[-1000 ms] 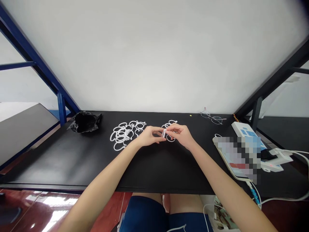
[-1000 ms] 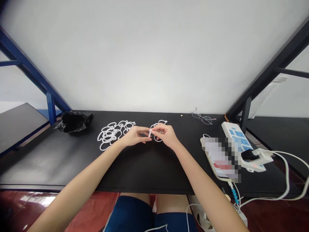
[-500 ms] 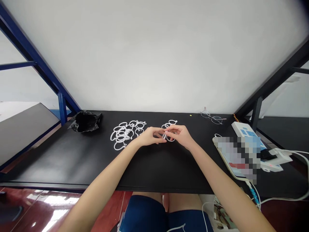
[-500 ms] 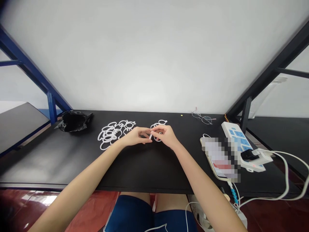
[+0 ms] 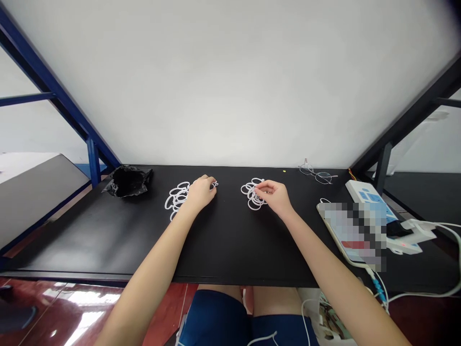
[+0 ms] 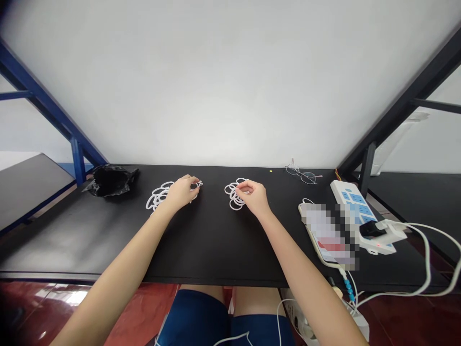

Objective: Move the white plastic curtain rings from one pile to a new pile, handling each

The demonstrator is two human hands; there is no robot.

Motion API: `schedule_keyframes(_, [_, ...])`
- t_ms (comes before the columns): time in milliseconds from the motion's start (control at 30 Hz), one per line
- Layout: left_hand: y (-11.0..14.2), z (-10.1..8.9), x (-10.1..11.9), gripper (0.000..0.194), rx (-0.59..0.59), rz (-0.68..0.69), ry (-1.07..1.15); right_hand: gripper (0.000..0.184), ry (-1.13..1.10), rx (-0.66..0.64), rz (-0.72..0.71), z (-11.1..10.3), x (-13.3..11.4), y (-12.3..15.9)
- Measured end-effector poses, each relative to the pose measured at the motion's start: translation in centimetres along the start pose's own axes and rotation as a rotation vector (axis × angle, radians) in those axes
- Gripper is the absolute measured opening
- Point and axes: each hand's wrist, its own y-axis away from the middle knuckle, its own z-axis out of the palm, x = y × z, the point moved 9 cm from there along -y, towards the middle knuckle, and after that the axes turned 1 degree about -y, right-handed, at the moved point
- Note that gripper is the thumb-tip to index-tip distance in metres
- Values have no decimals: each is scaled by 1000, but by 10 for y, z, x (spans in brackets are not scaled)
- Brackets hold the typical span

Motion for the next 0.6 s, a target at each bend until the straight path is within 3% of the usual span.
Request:
schedule_keyframes(300, [-1, 6, -3, 27, -98, -21, 73, 20, 172, 7, -37, -2, -1, -1])
schedule_keyframes(500, [1, -9, -2, 26, -3, -58, 116, 17, 253, 101, -79, -10, -11, 2])
schedule_keyframes(600, [1, -15, 11, 21, 66, 9, 348, 19, 237, 137, -127, -10, -18, 5])
